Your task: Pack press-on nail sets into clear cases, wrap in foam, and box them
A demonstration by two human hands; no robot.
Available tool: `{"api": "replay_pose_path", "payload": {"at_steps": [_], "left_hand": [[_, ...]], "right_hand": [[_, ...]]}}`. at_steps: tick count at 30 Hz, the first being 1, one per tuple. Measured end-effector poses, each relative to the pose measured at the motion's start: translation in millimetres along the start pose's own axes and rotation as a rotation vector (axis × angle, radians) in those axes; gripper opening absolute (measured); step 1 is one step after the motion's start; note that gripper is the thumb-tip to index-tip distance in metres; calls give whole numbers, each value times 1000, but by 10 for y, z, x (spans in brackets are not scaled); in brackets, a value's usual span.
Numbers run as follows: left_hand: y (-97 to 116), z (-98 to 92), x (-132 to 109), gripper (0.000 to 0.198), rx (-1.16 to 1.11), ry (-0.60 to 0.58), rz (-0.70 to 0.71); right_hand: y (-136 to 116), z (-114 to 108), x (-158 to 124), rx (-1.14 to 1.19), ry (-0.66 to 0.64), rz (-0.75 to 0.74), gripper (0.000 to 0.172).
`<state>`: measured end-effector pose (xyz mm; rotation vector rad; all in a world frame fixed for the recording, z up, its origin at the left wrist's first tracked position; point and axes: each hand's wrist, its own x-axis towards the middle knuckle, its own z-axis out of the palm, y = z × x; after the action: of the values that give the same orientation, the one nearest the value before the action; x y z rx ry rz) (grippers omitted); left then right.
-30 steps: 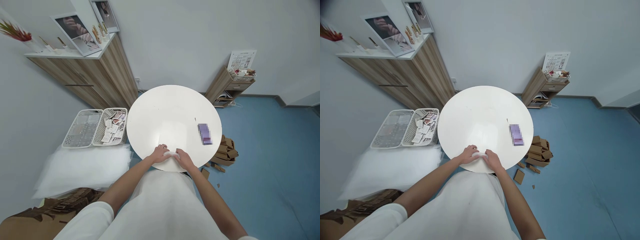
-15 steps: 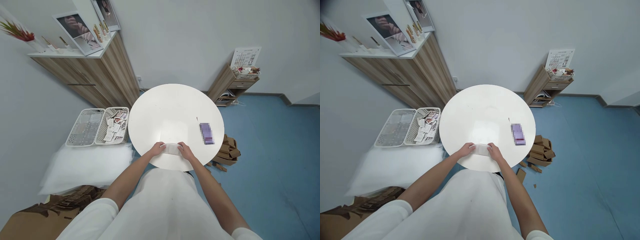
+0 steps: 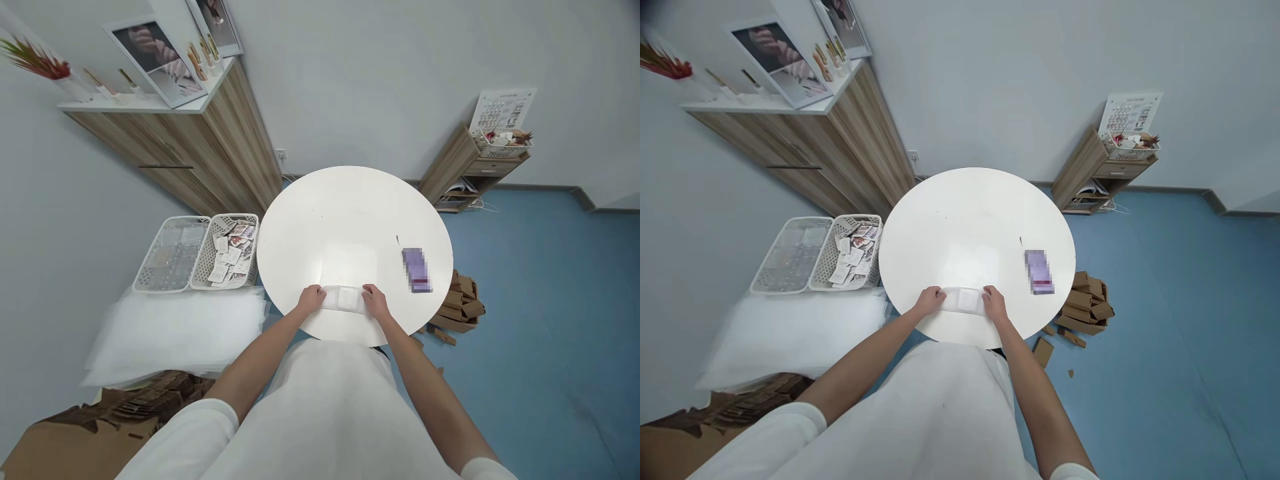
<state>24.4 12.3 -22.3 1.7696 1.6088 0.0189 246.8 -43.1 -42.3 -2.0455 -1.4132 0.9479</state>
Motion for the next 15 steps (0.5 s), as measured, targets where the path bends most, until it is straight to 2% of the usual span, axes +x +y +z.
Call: {"api": "replay_pose_path", "payload": {"at_steps": [3, 5, 8, 9, 11, 13, 15], "left_hand": [[15, 1, -43, 13, 60, 34, -9], [23, -4, -81, 23, 122, 88, 16], [47, -22, -136, 40, 255, 218, 179], [61, -26, -149, 42, 292, 242, 270], [97, -25, -164, 41, 345, 219, 466], [143, -1, -160, 43, 399, 133, 626], [190, 40, -140, 49, 449, 43, 695]], "right_hand": [[16, -24, -54, -15, 71, 12, 38], [26, -48, -115, -74, 181, -25, 43], [12, -88, -224, -217, 318, -143, 41], [-4, -97, -257, -258, 306, -191, 40], [-51, -102, -307, -328, 197, -307, 37], [-101, -81, -328, -394, 46, -413, 36], [-142, -36, -320, -457, -69, -463, 41]]}}
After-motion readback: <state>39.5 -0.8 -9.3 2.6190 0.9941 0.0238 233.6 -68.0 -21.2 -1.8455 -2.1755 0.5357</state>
